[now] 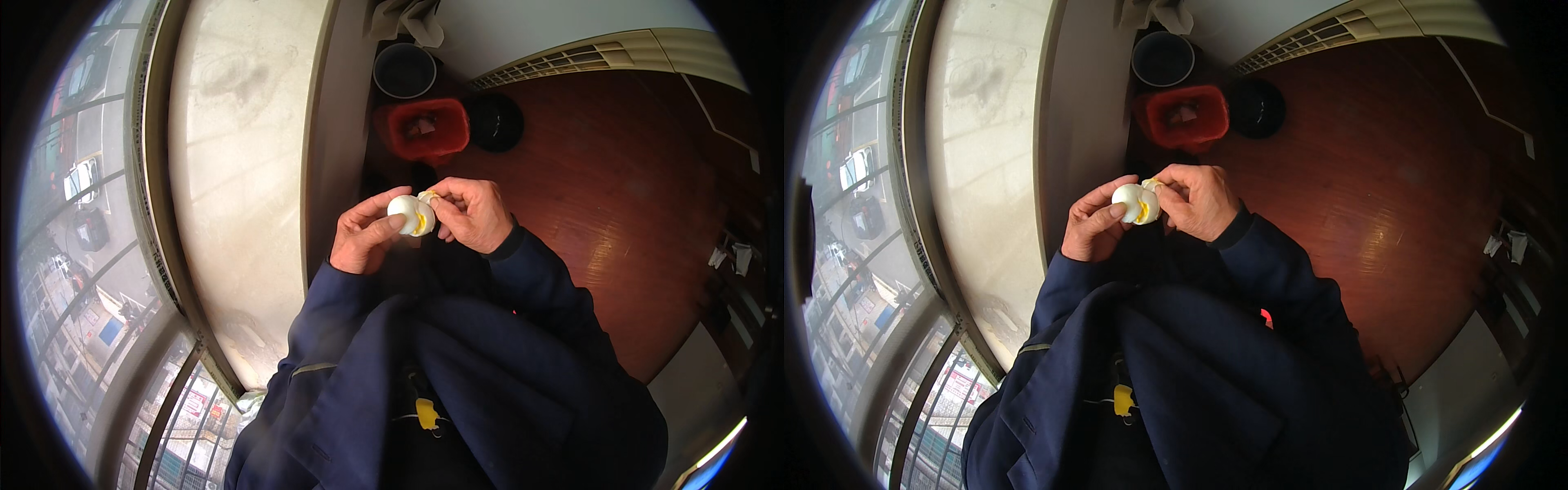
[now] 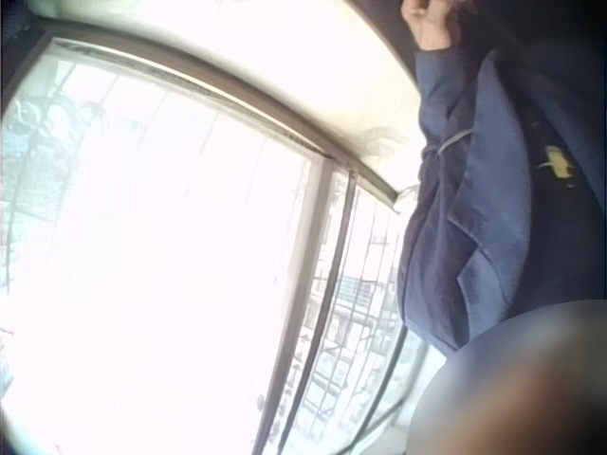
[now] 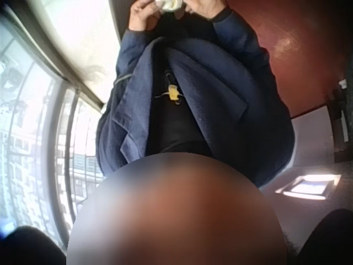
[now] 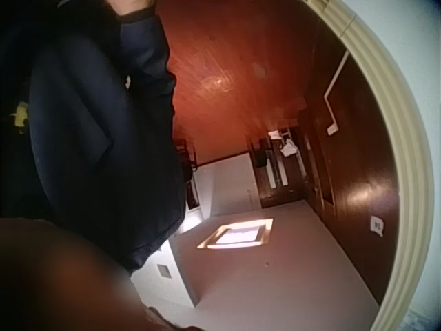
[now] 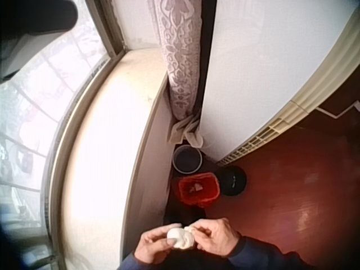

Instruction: The person walks down a staircase, enters a room, and picks up a boiled egg from a table. They then peel the eggshell by hand while standing near a window, discarding the shell pieces into a red bin.

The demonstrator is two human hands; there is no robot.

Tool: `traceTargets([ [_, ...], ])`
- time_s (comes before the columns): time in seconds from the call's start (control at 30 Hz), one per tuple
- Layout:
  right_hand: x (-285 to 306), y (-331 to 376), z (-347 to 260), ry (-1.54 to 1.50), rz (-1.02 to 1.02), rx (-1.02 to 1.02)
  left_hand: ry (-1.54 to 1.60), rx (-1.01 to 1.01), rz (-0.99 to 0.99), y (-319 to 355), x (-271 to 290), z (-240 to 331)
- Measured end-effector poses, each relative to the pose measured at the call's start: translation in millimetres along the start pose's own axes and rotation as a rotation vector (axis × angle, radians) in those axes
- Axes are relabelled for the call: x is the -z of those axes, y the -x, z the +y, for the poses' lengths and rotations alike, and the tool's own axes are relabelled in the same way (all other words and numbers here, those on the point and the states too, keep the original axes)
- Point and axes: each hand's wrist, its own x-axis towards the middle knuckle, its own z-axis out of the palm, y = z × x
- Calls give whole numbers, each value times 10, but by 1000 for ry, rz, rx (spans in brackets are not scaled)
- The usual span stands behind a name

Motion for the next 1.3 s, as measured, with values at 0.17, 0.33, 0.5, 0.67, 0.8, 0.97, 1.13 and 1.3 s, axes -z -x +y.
traceTargets([
  [0.17,3,-13,14,19,-21,0,21,0,-13,9,-18,1],
  [0.33,22,-10,-7,-3,-49,0,32,-14,-9,-4,-19,2],
  [0.5,38,-16,-34,24,-31,17,4,4,-30,-15,18,21],
  [0.67,24,-44,5,73,-15,112,-9,0,-18,-14,40,2],
  [0.8,22,-47,40,133,-18,187,-10,3,-28,-19,68,-10],
  [0.97,33,-35,21,71,-3,120,5,30,8,-12,58,-17],
  [1.13,69,-32,25,-12,-2,47,63,34,-1,-31,10,-29],
  [1.3,77,-65,104,-81,-3,-26,77,31,1,-37,-25,-35],
])
